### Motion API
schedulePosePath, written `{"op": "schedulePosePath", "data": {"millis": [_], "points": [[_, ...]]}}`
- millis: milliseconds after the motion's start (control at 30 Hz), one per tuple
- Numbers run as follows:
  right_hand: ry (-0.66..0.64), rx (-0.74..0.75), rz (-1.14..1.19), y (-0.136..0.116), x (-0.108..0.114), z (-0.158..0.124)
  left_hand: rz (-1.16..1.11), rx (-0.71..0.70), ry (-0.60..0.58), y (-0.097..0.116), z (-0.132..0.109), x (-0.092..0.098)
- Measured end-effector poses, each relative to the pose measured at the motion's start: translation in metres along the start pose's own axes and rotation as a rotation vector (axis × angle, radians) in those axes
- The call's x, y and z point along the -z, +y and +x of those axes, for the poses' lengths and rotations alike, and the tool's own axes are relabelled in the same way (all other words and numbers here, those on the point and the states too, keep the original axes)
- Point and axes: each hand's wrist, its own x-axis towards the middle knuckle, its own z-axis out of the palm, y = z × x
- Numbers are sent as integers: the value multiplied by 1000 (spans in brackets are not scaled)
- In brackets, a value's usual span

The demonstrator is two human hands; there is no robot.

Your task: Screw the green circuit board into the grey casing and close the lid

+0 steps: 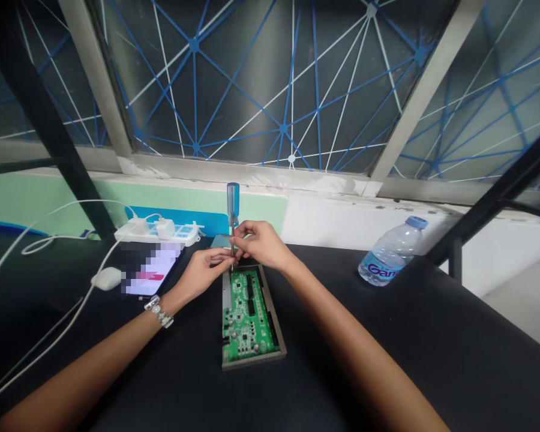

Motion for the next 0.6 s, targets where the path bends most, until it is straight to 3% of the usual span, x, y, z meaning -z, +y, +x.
{"op": "schedulePosePath", "data": {"millis": [200,600], "points": [[-24,-11,-31,-6,-2,-3,70,-23,42,-5,-1,4],[-27,-28,26,-7,-20,-2,97,-50,60,-6,5,-8]]}}
